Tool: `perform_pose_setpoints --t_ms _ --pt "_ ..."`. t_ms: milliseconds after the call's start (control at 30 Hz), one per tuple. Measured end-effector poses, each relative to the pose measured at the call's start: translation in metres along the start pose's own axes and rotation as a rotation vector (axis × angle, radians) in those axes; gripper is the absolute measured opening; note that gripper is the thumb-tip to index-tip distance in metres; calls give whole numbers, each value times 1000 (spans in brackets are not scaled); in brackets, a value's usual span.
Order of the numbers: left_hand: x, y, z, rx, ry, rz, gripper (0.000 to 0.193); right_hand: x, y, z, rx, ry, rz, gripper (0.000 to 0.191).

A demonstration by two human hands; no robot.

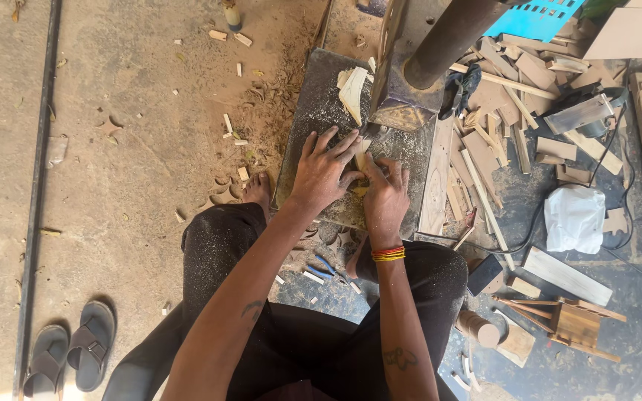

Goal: The person sits on the floor and uses a vertical spindle sander to shape small wooden pieces. They hold each piece with both hands and rotate it against the spinning spindle, then inspect the edges before continuing.

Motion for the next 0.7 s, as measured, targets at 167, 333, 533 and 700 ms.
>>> perform_pose_setpoints --t_ms 167,333,533,700 --pt "5 -2 3 11 -32 3 71 -22 12 -2 -17 -6 -12 39" --pt "6 -6 5 2 -61 -21 73 -22 13 1 -2 11 1 38" --pt "5 -12 4 -29 -43 -8 71 -13 2 4 -14 -15 30 41" --pt "5 -17 5 -34 -46 -6 73 -17 1 6 -7 -5 21 43"
Point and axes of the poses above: each hand's wrist, its own z-axis towards the middle knuckle, its own x-axis out of the back of the hand, y = z × x, the point moved 6 cm from there along z, towards the middle knuckle, and after that the axes turned 5 degrees about -x, right-handed, at the moved point
